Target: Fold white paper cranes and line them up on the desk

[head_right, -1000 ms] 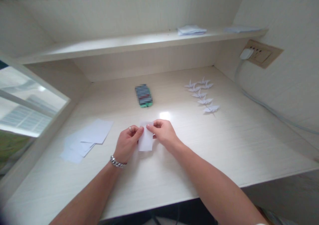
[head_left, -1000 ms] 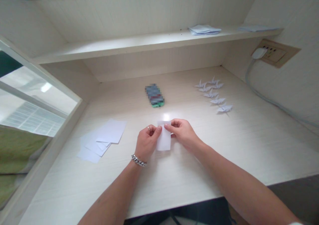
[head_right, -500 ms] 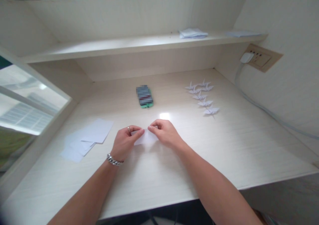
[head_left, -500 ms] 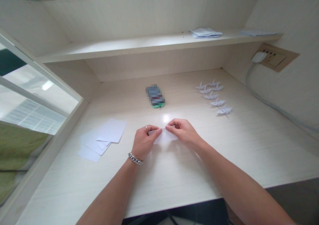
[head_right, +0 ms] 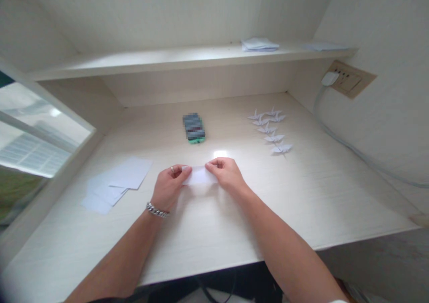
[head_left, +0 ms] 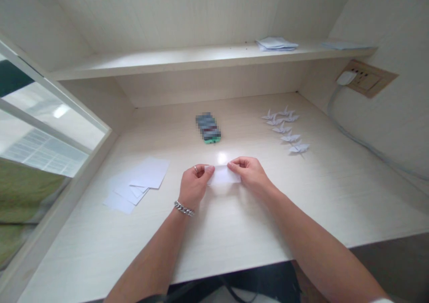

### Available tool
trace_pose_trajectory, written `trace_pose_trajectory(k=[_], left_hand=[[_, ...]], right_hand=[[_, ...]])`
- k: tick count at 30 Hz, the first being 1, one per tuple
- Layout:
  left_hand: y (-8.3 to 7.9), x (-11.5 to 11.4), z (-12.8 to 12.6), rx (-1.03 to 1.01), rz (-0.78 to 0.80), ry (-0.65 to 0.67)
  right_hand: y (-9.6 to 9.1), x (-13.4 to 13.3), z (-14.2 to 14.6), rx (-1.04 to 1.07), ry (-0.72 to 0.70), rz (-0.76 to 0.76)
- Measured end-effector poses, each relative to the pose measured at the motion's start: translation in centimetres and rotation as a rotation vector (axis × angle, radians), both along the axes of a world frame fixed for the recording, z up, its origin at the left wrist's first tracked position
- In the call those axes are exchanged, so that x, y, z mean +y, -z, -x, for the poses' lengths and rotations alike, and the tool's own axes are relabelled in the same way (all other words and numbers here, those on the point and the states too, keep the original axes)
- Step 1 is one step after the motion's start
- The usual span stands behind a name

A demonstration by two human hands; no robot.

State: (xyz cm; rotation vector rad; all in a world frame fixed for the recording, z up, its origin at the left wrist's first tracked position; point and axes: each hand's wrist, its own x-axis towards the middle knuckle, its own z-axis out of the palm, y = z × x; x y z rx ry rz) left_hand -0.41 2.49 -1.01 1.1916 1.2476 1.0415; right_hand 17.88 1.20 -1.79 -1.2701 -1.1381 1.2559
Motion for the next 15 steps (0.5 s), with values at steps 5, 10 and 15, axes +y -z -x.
trace_pose_trajectory(k=[5,10,15], left_hand=[[-0.1,-0.9,-0.3,0.173,-0.133,0.105],[-0.8,-1.2,0.0,0.165,-0.121,0.117],[-1.6,-0.9,1.6,0.035,-0.123,-0.044]], right_hand=[[-1.4,-0.6,-0.2,-0.260,-0.279,-0.071],[-1.5,-0.6,-0.1,-0.329,-0.289,-0.114],[-1.6,-0.4,-3.0,-0.140,-0.279,-0.041]])
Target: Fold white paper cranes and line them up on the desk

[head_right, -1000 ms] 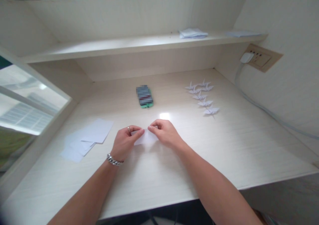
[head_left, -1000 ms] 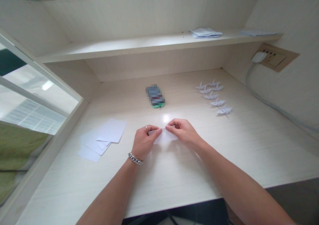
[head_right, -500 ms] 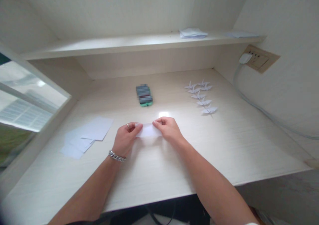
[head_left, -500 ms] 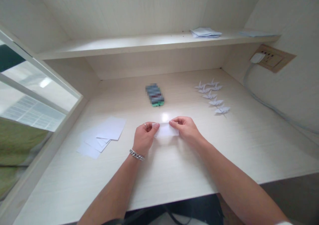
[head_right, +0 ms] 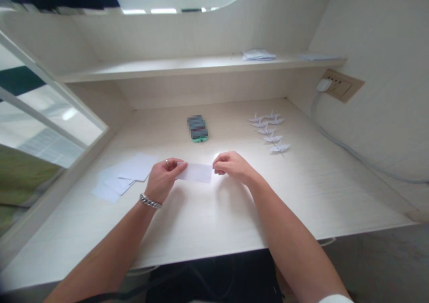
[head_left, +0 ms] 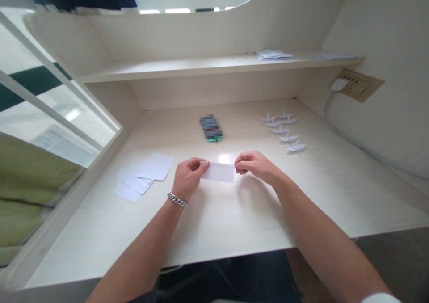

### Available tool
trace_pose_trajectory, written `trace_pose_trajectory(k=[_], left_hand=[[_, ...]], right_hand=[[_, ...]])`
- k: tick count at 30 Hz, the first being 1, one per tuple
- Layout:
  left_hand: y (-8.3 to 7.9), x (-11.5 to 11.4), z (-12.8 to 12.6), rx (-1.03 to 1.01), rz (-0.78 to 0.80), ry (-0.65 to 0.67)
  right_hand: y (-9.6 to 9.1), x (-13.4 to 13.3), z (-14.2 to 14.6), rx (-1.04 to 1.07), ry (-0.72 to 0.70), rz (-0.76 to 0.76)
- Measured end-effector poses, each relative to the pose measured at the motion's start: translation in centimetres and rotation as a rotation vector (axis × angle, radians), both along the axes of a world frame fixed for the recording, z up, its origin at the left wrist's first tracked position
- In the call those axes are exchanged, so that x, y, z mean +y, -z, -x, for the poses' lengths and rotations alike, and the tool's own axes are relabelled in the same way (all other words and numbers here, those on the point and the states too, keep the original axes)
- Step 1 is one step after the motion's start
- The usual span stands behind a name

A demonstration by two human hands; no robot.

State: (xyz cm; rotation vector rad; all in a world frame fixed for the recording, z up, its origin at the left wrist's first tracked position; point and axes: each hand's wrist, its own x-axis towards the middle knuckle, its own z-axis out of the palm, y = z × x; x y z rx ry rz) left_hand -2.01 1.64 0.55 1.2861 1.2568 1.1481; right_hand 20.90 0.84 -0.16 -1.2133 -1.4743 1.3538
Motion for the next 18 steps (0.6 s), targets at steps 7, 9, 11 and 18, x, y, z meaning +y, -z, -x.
trace_pose_trajectory(k=[7,9,11,18], left_hand=[[0.6,-0.7,0.0,-0.103,0.036,-0.082],[0.6,-0.6,0.0,-0.065,0.046,-0.034],[0.2,-0.3,0.1,0.038,0.022,0.060],[-1.6,0.9,-1.4,0.534,-0.291,0.296]], right_hand=[[-0.7,0.8,0.5,0.035,0.015,-0.042],[-0.5,1.1,1.5,-0.037,-0.008,-0.109],[-0.4,1.4,2.2,-0.143,0.006,-0.170],[-1.0,1.5,2.8,-0.415,-0.003,-0.342]])
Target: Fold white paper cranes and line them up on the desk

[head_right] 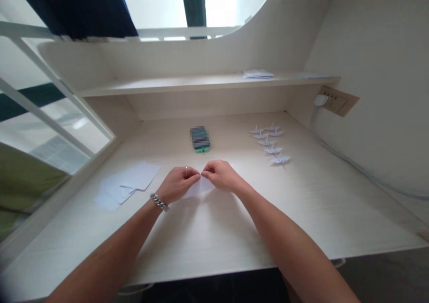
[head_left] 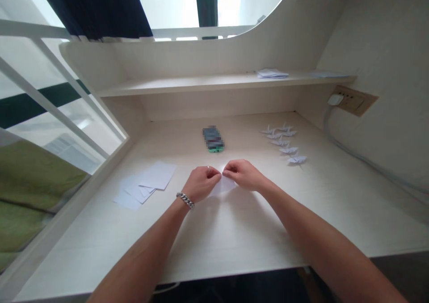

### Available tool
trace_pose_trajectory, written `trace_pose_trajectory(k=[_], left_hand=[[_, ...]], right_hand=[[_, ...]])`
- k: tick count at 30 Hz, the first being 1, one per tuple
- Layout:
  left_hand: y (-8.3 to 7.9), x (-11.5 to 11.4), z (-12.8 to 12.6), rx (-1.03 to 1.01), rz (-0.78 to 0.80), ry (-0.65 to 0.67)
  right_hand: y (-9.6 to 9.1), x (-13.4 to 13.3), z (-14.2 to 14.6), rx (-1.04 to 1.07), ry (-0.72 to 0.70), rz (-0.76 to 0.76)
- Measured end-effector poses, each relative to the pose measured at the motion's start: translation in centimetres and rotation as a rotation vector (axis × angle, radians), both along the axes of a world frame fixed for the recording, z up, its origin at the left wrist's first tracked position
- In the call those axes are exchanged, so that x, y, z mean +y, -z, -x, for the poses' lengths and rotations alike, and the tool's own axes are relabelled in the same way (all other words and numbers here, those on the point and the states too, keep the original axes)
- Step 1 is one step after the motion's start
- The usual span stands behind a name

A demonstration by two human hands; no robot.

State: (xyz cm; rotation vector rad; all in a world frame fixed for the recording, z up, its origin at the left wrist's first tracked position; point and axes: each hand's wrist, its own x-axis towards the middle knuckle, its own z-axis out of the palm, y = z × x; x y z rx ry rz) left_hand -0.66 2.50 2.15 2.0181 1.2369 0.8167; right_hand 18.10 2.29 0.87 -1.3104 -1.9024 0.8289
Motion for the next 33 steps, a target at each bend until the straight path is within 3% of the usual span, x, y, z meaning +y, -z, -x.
trace_pose_trajectory(k=[2,6,9,12,14,15,18,21,23,26,33], left_hand=[[0.2,0.4,0.6,-0.017,0.016,0.010],[0.6,1.2,3.9,-0.102,0.226,0.005],[0.4,1.5,5.2,-0.135,0.237,-0.086],[0.3,1.4,3.9,-0.238,0.232,-0.119],[0.5,1.2,2.5,-0.219,0.253,-0.025],[0.7,1.1,1.9,-0.188,0.248,0.024],[1.6,1.1,1.0,-0.202,0.200,-0.050],[2.2,1.1,1.2,-0.323,0.268,-0.139],[2.3,1.2,1.5,-0.356,0.342,-0.097],[1.9,1.5,2.1,-0.261,0.386,0.007],[1.8,2.0,3.0,-0.230,0.290,-0.020]], right_hand=[[-0.1,0.3,-0.7,0.003,0.026,0.009],[-0.1,0.7,-3.0,0.034,0.127,0.032],[0.0,0.8,-3.6,0.061,0.152,0.027],[0.1,0.9,-2.7,0.072,0.102,0.033],[0.4,0.9,-1.9,0.120,0.075,0.024],[0.7,0.9,-1.5,0.174,0.093,0.019],[1.6,0.6,-0.7,0.420,0.225,0.078],[2.4,0.2,-0.5,0.549,0.115,0.276],[2.6,0.0,-0.5,0.577,0.106,0.313],[2.6,0.1,-0.7,0.631,0.170,0.308],[2.5,-0.1,-0.8,0.581,0.164,0.281]])
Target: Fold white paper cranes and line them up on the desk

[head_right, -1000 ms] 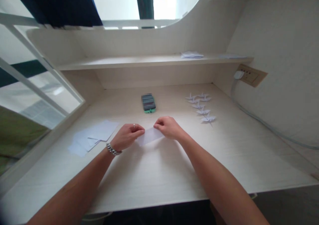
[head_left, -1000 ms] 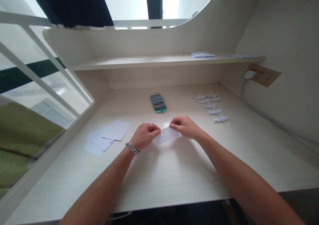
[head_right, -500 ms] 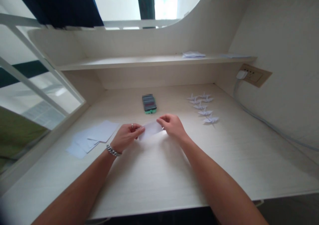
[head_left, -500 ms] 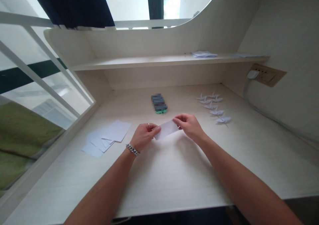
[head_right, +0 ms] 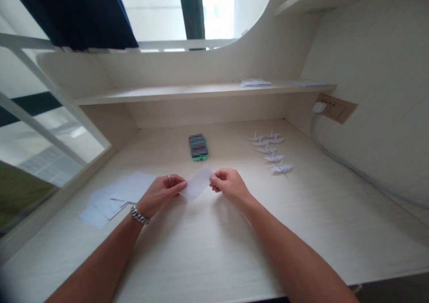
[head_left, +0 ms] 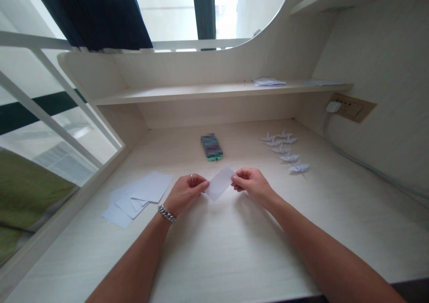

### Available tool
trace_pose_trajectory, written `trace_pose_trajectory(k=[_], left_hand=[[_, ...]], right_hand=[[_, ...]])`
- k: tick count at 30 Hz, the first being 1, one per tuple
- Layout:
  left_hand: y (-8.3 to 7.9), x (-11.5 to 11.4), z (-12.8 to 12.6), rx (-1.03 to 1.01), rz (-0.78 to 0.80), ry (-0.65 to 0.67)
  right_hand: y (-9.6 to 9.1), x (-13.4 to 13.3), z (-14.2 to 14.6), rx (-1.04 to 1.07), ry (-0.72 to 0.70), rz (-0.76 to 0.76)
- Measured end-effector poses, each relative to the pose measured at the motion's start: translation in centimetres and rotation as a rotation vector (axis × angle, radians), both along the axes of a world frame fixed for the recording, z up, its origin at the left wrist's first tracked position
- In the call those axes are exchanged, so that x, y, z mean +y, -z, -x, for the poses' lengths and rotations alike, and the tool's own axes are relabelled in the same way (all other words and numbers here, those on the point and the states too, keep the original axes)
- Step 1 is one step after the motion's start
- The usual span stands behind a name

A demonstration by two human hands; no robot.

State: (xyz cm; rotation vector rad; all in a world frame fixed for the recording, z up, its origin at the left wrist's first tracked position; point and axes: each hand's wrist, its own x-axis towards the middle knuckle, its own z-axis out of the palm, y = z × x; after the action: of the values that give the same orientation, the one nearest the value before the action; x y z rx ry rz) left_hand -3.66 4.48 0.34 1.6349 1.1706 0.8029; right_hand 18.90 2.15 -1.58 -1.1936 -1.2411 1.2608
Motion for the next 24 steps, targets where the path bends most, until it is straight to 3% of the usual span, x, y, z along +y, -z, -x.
trace_pose_trajectory(k=[5,10,13,18,24], left_hand=[[0.1,-1.0,-1.7,-0.176,0.070,0.009],[-0.2,-1.8,-2.1,-0.265,0.110,-0.195],[0.1,-1.9,-1.8,-0.277,0.135,-0.233],[0.5,-2.0,-2.0,-0.260,0.152,-0.184],[0.2,-2.3,-2.4,-0.272,0.189,-0.044]], right_hand=[[-0.2,-0.6,0.5,-0.011,-0.121,-0.014],[-1.1,-0.8,0.0,0.121,0.022,0.037],[-1.3,-0.8,-0.2,0.148,0.057,0.069],[-1.1,-1.1,0.3,0.151,-0.059,0.114],[-0.7,-1.1,0.4,0.042,-0.143,0.048]])
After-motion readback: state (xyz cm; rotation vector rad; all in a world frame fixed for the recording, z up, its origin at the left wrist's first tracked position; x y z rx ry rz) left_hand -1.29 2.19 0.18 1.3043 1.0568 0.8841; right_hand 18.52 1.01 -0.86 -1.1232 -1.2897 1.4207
